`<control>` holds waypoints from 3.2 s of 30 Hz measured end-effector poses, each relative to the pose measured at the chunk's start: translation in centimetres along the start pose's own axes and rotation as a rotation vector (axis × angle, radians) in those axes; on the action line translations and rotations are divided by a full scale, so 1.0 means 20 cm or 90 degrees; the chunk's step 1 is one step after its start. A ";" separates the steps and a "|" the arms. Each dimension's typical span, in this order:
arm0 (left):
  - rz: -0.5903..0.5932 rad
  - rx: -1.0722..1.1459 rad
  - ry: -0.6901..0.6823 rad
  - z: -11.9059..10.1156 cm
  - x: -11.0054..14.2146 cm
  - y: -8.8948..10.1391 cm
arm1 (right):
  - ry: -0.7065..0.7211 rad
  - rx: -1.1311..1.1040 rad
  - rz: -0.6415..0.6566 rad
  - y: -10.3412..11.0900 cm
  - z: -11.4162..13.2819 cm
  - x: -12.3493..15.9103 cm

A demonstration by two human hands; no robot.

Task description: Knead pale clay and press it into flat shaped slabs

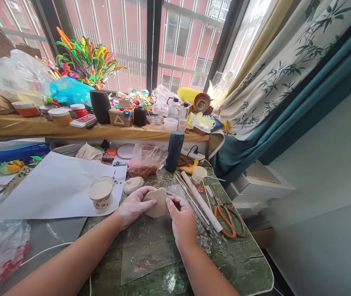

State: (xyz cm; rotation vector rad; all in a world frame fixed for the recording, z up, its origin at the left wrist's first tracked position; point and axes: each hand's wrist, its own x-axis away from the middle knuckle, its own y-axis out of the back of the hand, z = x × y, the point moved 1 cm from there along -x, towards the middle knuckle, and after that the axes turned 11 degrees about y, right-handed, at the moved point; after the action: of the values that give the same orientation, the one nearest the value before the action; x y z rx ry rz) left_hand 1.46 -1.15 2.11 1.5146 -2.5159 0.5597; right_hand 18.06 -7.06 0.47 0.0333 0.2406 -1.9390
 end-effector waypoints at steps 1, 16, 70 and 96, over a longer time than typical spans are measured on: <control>0.003 -0.001 0.001 0.00 0.00 0.00 | 0.000 -0.005 0.004 0.00 0.00 0.00; 0.017 0.054 0.030 0.01 -0.01 -0.02 | 0.276 0.326 0.038 0.08 0.16 -0.01; 0.011 0.107 0.068 -0.02 0.02 -0.05 | -0.047 0.064 0.093 0.00 0.03 0.02; 0.064 0.088 0.129 0.01 -0.01 -0.02 | 0.262 0.290 0.047 0.07 0.06 0.03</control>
State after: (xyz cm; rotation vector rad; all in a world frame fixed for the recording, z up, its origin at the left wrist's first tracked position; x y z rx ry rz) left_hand 1.89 -1.16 1.98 1.3036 -2.4503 0.8719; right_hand 19.29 -8.38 1.44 0.7352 0.0612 -1.8619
